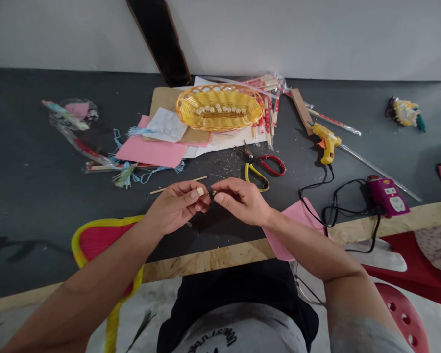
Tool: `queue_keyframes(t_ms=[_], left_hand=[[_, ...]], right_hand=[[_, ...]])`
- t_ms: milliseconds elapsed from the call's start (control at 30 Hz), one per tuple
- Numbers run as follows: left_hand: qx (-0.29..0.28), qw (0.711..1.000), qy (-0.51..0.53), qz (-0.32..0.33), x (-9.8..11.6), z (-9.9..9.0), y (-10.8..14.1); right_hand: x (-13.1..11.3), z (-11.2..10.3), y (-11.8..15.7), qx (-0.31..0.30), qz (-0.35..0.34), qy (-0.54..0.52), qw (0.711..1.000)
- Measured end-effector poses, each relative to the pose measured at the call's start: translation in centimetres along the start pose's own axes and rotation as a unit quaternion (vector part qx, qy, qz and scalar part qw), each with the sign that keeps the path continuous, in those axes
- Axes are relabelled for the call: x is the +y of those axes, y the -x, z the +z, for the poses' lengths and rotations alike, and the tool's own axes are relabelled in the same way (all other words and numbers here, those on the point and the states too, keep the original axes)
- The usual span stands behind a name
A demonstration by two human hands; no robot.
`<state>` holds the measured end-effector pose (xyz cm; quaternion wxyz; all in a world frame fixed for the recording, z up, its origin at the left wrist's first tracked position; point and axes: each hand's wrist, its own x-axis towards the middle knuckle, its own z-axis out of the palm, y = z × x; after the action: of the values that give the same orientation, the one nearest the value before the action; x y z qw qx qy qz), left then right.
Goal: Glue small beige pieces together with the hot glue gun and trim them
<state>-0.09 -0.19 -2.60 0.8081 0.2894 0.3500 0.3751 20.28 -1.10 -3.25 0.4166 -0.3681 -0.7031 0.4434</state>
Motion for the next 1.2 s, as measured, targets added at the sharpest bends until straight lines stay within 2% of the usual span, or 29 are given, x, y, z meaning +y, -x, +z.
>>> queue_keyframes(t_ms=[100,300,467,667,800,967,1067,1200], left_hand=[[0.000,1.000,-0.002,0.016,-0.1,-0.1,-0.1],[-0.004,0.999,-0.018,0.035,-0.2,-0.1,-0.1],[0.004,0.999,-0.022,0.025,-0.2,-0.1,0.0],[0.003,0.997,-0.072,0.006,-0.5,-0.1,-0.1],[0.008,0.992,-0.123,0.008,-0.6,-0.1,-0.1],[0.007,0.994,-0.112,0.015,-0.4,0.0,-0.1],[0.003,0.996,-0.087,0.001,-0.3,0.0,-0.1],[-0.005,0.999,-0.050,-0.006,-0.3,0.0,-0.1]], right_hand=[[-0.1,0.2,0.0,-0.013,-0.013,0.016,1.000],[-0.3,0.3,-0.1,0.049,-0.076,0.110,0.990],[-0.5,0.0,-0.2,0.078,-0.115,0.118,0.983],[0.0,0.4,-0.3,0.044,-0.188,0.102,0.976],[0.4,0.6,-0.2,0.057,-0.189,0.116,0.973],[0.6,0.5,-0.2,0.056,-0.190,0.147,0.969],[0.4,0.4,-0.1,0.038,-0.173,0.134,0.975],[0.0,0.3,-0.2,0.045,-0.151,0.110,0.981]])
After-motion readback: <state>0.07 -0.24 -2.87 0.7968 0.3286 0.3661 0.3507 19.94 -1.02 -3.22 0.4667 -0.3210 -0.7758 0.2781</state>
